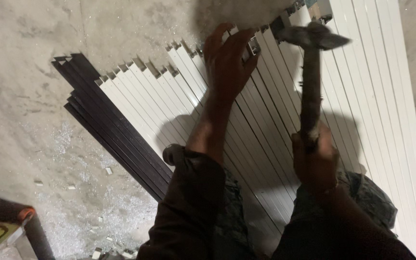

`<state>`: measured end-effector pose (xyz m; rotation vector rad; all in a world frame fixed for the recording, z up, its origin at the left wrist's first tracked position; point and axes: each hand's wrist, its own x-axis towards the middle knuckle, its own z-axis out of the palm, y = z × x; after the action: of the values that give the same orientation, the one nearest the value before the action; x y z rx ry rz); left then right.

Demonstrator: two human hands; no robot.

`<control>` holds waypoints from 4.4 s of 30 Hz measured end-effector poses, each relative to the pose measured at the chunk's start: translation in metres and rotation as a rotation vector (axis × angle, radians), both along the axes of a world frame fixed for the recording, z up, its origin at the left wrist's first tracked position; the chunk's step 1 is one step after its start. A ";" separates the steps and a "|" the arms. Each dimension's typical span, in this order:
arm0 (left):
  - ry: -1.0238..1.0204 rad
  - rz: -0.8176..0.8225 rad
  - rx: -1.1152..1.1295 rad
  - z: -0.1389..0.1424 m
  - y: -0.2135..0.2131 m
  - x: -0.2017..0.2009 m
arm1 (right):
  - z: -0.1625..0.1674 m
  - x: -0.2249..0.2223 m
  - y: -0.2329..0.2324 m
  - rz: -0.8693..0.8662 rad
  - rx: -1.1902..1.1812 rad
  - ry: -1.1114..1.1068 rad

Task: The person kneels on the floor and uses a hammer to tap metal clips into place along the edge of white ceiling panels. The person holds each clip with one hand and strikes it with the hammer using the other hand, moving along the panel edge to secure multiple clips.

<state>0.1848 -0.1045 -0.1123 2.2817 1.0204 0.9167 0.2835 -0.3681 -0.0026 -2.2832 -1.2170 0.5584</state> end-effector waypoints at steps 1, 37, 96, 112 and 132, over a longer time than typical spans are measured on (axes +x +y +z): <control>0.004 0.002 -0.002 0.002 0.000 0.001 | -0.002 0.001 -0.001 -0.006 0.039 0.017; -0.097 -0.009 -0.068 0.004 -0.002 0.025 | -0.024 0.013 0.007 -0.218 -0.045 0.414; -0.010 0.054 -0.047 -0.010 -0.009 0.012 | -0.011 0.004 0.003 0.064 0.245 -0.085; -0.066 0.025 -0.095 0.010 -0.010 0.014 | -0.032 0.012 0.006 -0.025 0.155 0.000; -0.058 -0.091 -0.036 -0.013 -0.005 0.037 | -0.029 0.017 0.012 -0.146 0.109 0.219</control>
<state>0.2214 -0.1093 -0.1248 2.2390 0.8934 0.9137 0.3001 -0.3564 -0.0312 -2.1348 -0.9447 0.6525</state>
